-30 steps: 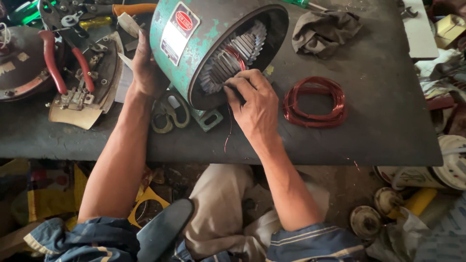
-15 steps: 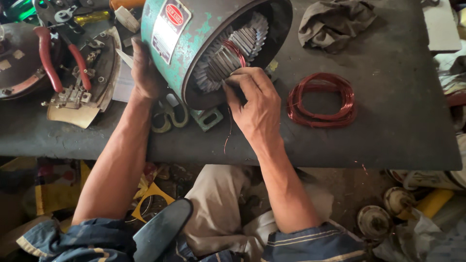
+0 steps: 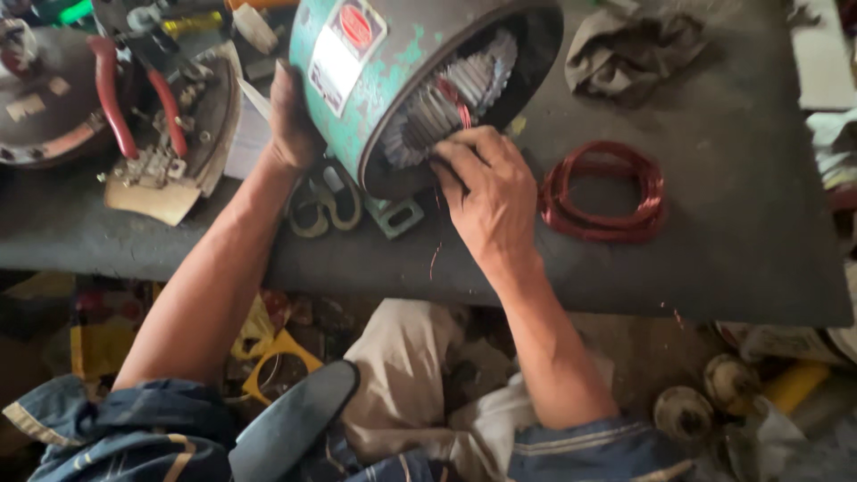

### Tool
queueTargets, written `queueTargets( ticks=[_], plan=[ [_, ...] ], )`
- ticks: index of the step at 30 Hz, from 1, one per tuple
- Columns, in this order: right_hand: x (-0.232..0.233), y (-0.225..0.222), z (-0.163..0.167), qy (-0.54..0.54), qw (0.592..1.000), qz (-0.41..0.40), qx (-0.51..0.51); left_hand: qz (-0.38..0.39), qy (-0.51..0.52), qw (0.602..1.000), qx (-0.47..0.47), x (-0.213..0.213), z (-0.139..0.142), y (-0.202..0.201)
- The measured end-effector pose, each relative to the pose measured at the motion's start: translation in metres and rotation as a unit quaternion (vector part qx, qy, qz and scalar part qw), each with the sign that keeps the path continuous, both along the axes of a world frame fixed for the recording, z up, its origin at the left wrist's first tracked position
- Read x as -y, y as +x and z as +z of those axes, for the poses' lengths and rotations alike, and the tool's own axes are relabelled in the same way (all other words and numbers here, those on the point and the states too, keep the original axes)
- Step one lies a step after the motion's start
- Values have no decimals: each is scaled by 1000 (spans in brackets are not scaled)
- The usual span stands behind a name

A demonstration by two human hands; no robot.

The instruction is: The person cuts a small piece of paper with scissors and then inserts it into the stator slots of a teal motor housing. They proceed to wind a copper wire into the stator slots by hand, carefully tucking the wire into place.

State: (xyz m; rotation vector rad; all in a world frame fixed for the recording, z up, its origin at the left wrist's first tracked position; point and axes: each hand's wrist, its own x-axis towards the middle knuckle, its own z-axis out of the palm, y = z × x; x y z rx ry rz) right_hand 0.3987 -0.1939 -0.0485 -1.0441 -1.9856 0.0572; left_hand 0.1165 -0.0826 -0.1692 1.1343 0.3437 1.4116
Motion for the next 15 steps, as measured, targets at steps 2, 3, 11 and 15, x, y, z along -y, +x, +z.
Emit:
queueTargets(
  ticks=[2,3,11,15],
  plan=[
    [-7,1,4,13,1000,4,1,19,35,999,-7,-4,0,0],
    [-4,2,4,13,1000,6,0,15,26,1000,3,-5,0,0],
    [5,4,2,26,999,0,-45,24,39,999,1,-7,9,-2],
    [1,1,1,5,999,-4,-47,8,16,1000,2,-9,12,-4]
  ],
)
